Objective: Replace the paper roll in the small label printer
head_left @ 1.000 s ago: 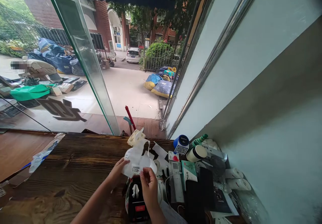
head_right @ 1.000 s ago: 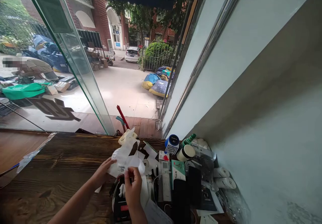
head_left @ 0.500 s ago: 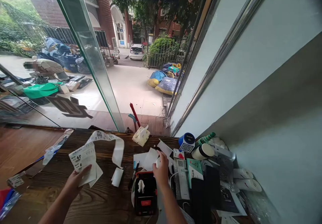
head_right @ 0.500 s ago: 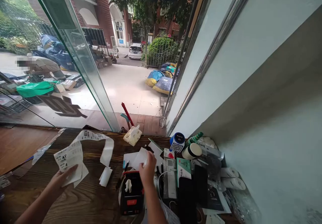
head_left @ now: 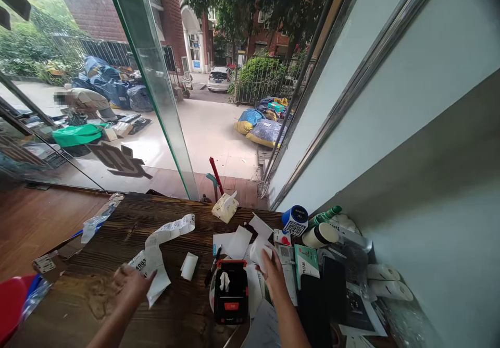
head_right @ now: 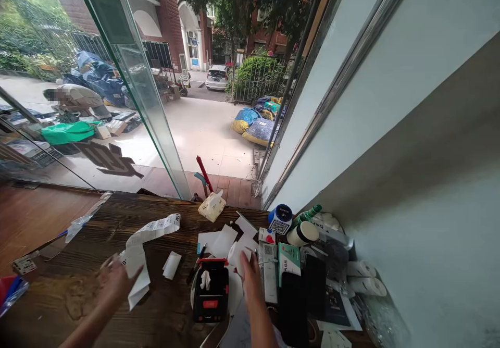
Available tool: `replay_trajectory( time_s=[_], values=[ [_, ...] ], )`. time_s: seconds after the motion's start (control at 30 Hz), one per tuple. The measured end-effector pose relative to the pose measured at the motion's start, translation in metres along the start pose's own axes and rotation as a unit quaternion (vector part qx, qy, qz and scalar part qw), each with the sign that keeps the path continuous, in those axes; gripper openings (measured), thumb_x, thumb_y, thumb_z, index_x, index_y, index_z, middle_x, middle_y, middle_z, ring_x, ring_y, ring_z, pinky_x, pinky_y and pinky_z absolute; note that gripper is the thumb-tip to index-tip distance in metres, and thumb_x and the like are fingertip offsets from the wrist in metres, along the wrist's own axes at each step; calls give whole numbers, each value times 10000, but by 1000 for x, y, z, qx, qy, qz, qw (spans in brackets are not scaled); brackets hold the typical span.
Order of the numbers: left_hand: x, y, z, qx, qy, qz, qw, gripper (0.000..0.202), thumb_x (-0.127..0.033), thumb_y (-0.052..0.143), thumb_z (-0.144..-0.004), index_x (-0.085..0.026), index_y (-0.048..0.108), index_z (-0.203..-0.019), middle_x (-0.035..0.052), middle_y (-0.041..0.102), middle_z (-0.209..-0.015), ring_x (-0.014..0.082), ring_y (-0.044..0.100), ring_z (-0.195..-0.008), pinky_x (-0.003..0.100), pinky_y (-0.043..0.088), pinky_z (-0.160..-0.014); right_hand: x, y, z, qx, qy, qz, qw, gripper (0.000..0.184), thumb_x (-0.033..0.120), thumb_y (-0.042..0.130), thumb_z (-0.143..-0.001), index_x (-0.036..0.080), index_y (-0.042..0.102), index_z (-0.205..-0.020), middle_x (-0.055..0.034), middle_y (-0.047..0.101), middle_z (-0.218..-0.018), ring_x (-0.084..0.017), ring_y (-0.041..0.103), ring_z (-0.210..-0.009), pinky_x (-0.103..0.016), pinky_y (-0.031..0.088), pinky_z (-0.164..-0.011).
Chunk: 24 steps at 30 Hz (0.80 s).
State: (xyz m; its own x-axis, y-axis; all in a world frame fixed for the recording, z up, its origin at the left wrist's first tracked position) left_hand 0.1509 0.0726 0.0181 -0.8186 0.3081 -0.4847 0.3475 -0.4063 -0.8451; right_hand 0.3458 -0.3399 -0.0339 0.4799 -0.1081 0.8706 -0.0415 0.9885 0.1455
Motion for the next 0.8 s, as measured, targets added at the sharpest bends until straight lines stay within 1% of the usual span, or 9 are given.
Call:
replay_trajectory(
  time_s=[0.03, 0.1, 0.17, 0.23, 0.33, 0.47, 0.53, 0.67, 0.8],
  values=[
    [-19, 6, 17, 11, 37, 14, 999, 666, -381, 566, -672, -45, 439, -1232, 244, 492, -1297, 458, 316, -1331, 601, 280, -1069, -4, 2, 13, 0, 21, -46, 999, 381, 429, 662, -799, 199, 552, -1083, -69, 628, -1075, -218, 641, -875, -364, 560, -670],
    [-64, 29, 63, 78, 130, 60, 987, 593, -431, 531, -730, -143, 466, -1244, 151, 440, -1372, 283, 491, -1231, 372, 378, -1064, -13, 15, 40, 10, 62, -122, 991, 492, 484, 768, -660, 202, 580, -1017, -63, 674, -983, -219, 663, -790, -330, 544, -588],
    [-118, 73, 131, 288, 243, 179, 909, 567, -463, 516, -788, -191, 464, -1283, 136, 452, -1370, 239, 558, -1128, 359, 448, -992, -21, 36, 66, 24, 94, -183, 978, 595, 526, 839, -517, 203, 616, -964, -60, 711, -903, -242, 681, -763, -323, 532, -568],
    [-139, 99, 176, 382, 202, 272, 860, 606, -463, 532, -780, -204, 425, -1318, 142, 483, -1357, 236, 562, -1115, 352, 479, -943, -26, 53, 86, 24, 110, -237, 965, 590, 516, 873, -440, 212, 655, -897, -46, 731, -887, -243, 682, -814, -321, 546, -646],
    [-139, 122, 201, 398, 126, 326, 848, 664, -415, 583, -722, -167, 422, -1317, 161, 521, -1328, 273, 522, -1187, 379, 435, -1000, -33, 69, 106, 17, 118, -301, 946, 521, 499, 874, -460, 225, 678, -857, -35, 747, -877, -236, 680, -851, -334, 547, -753],
    [-119, 121, 203, 320, 98, 379, 862, 660, -500, 595, -750, -199, 410, -1308, 147, 422, -1427, 277, 431, -1302, 389, 368, -1079, -43, 74, 119, 14, 129, -344, 930, 507, 461, 887, -460, 230, 697, -869, -30, 761, -868, -223, 682, -858, -328, 542, -803],
    [-110, 120, 208, 308, 90, 403, 857, 645, -519, 629, -739, -200, 412, -1256, 159, 493, -1352, 282, 479, -1259, 398, 410, -1044, -48, 73, 123, 12, 135, -354, 925, 485, 437, 896, -443, 230, 706, -838, -24, 765, -855, -224, 684, -856, -332, 540, -821],
    [-101, 123, 220, 311, 101, 399, 856, 598, -463, 707, -673, -193, 475, -1153, 163, 549, -1273, 299, 549, -1167, 387, 480, -955, -58, 68, 131, 9, 154, -346, 926, 475, 438, 895, -419, 221, 706, -796, -3, 751, -741, -242, 687, -796, -337, 552, -755],
    [-94, 135, 223, 320, 151, 352, 866, 523, -405, 681, -707, -177, 530, -1152, 142, 610, -1143, 270, 609, -1017, 396, 494, -909, -64, 62, 131, 18, 153, -312, 938, 428, 431, 866, -523, 208, 675, -834, -2, 741, -749, -205, 673, -710, -302, 534, -648]
  ],
)
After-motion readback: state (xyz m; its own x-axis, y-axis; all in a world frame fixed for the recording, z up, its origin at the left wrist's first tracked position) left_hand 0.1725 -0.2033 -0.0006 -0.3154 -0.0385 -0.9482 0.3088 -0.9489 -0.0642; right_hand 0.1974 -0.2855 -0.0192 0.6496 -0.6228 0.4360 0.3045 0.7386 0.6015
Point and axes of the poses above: each hand's wrist, its own z-axis away from the middle knuckle, its own y-axis out of the palm, x = y × z, the point moved 10 cm from there along -z, towards the middle knuckle
